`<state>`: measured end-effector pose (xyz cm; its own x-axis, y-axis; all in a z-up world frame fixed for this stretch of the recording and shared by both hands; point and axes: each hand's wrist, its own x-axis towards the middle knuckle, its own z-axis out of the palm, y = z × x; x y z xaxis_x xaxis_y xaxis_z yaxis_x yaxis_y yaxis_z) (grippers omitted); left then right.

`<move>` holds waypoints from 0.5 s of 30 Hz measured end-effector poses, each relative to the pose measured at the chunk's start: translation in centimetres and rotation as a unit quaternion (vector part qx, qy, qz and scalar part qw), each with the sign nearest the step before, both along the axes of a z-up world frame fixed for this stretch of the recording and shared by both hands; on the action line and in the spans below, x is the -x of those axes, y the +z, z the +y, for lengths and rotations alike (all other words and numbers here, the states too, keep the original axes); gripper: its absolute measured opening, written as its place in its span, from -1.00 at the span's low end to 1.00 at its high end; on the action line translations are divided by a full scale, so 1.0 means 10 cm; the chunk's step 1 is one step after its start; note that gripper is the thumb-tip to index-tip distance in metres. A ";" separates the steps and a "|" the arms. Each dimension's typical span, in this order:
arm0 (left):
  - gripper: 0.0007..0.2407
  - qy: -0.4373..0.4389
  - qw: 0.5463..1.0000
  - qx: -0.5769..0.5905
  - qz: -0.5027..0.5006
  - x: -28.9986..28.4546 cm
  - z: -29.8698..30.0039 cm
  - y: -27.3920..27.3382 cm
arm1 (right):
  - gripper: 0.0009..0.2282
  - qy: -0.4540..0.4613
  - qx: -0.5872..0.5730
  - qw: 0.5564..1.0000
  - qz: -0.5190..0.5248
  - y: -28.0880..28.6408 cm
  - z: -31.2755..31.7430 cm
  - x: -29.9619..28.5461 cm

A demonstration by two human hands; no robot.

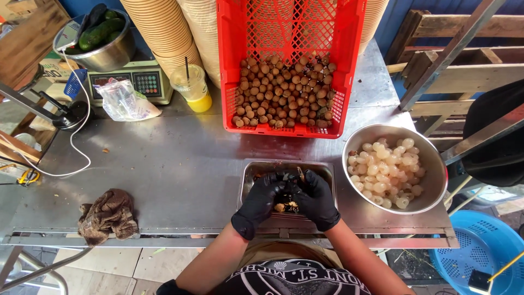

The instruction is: Peeling longans and separating the pulp from the skin and seeds by hand.

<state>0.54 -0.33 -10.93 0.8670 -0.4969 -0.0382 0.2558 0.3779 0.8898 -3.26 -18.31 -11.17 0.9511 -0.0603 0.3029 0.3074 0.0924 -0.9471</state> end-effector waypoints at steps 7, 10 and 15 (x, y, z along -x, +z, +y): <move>-0.76 -0.024 0.996 -0.080 0.005 0.05 -0.02 0.16 | -0.76 0.001 -0.123 0.992 0.029 -0.30 0.02 -0.04; -0.78 -0.040 0.979 -0.169 -0.110 0.04 -0.06 0.06 | -0.66 -0.023 -0.184 0.979 0.084 0.04 0.08 0.06; -0.79 0.029 0.997 -0.074 0.008 -0.02 -0.10 0.06 | -0.75 -0.118 0.263 0.955 -0.070 0.72 -0.09 0.12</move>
